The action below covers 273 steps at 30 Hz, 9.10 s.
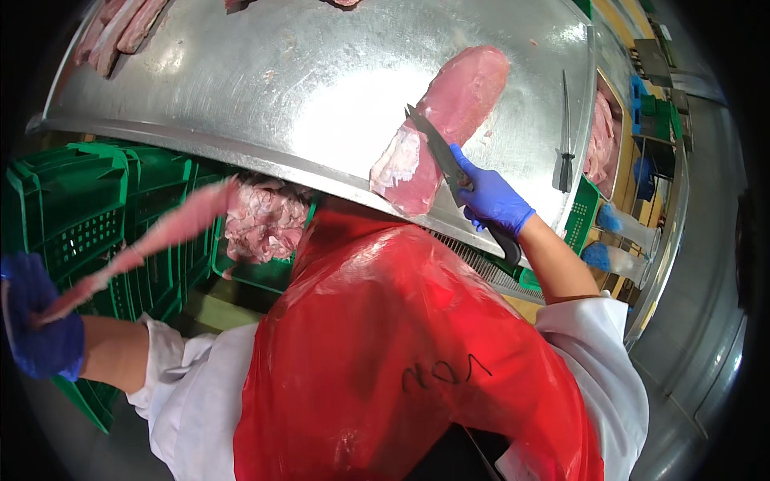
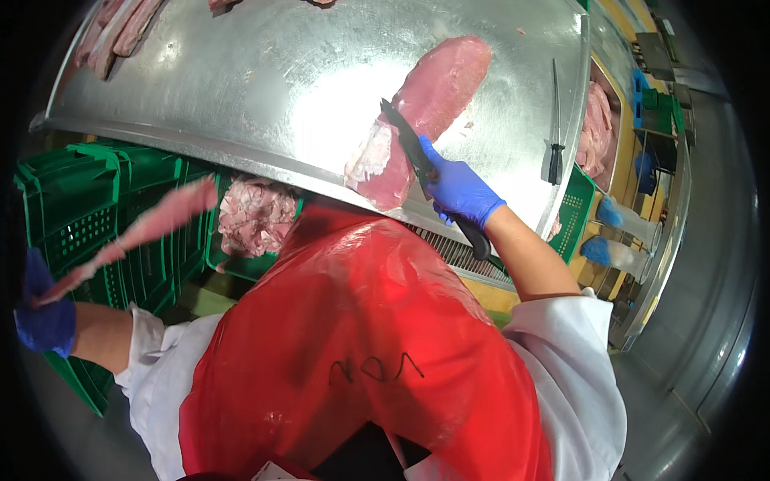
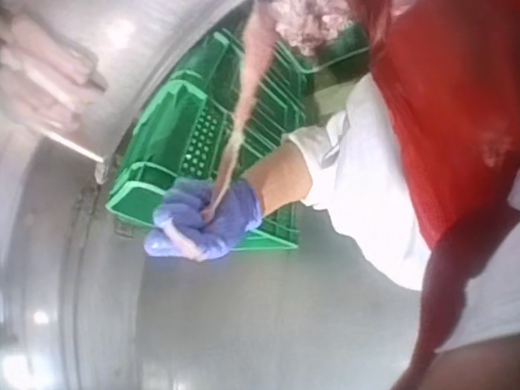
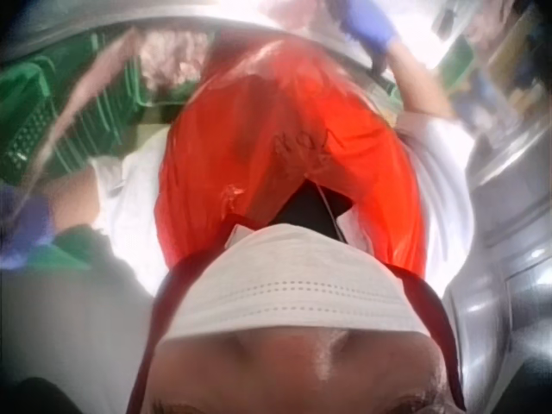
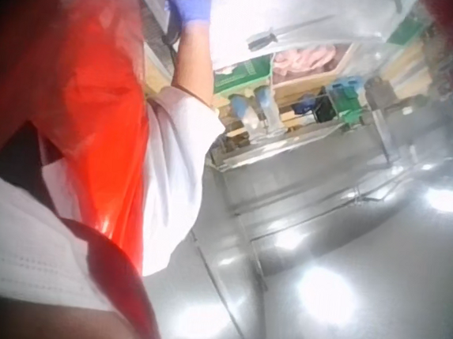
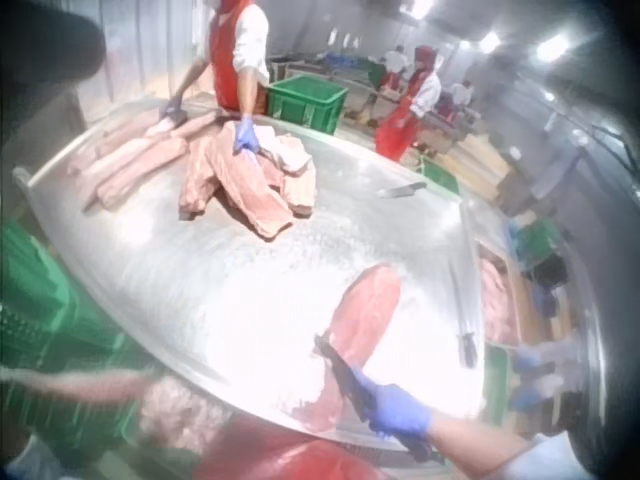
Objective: The person trims fat and connective tissue from large cuts of raw meat using a knife on a stainless steel table. Trimmed pieces are placed into a green basket while the cleaned meat is set aside on the table.
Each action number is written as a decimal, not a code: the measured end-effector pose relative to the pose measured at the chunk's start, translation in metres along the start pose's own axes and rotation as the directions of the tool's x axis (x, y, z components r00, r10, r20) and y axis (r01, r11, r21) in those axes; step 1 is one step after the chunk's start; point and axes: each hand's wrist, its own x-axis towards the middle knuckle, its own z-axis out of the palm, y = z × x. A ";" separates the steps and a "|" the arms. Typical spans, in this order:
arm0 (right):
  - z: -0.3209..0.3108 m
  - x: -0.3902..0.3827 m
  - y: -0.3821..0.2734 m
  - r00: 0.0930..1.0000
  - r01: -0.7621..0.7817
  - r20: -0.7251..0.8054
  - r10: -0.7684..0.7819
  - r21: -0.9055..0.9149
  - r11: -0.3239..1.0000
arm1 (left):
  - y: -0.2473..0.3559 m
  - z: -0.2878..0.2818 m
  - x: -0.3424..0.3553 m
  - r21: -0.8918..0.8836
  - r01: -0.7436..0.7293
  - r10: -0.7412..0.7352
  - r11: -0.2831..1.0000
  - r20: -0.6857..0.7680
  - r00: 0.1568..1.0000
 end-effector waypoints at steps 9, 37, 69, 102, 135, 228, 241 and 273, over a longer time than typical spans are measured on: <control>0.061 -0.010 0.013 0.982 -0.081 -0.157 0.101 0.128 0.988 | -0.193 -0.030 -0.130 0.393 0.694 -0.793 0.603 0.198 0.577; 0.144 -0.034 0.058 0.799 0.313 -0.600 0.038 0.469 0.826 | -0.292 0.354 -0.191 0.635 0.090 -0.598 0.767 0.657 0.458; 0.106 0.021 0.117 0.787 0.041 -0.563 -0.252 -0.360 0.932 | -0.332 0.426 -0.236 0.307 0.574 -0.640 0.759 0.518 0.568; 0.036 0.010 0.055 0.979 -0.046 -0.202 0.018 -0.133 0.990 | -0.241 0.413 -0.196 0.018 0.445 -0.305 0.896 0.753 0.583; -0.008 0.046 0.255 0.644 0.665 -0.765 -0.024 0.543 0.512 | -0.310 0.423 -0.078 0.846 0.279 -0.890 0.455 0.421 0.176; 0.048 -0.117 0.417 0.674 0.439 -0.711 0.201 0.603 0.666 | -0.245 0.706 -0.190 0.849 -0.444 -0.712 0.287 0.499 0.493; 0.113 -0.128 0.465 0.652 0.483 -0.603 0.459 0.798 0.361 | -0.241 0.688 -0.178 0.020 0.994 -0.505 -0.105 0.860 -0.071; -0.001 -0.064 0.396 0.800 0.364 -0.589 0.117 0.631 0.685 | -0.311 0.483 -0.184 0.298 0.649 -0.620 0.700 0.704 0.345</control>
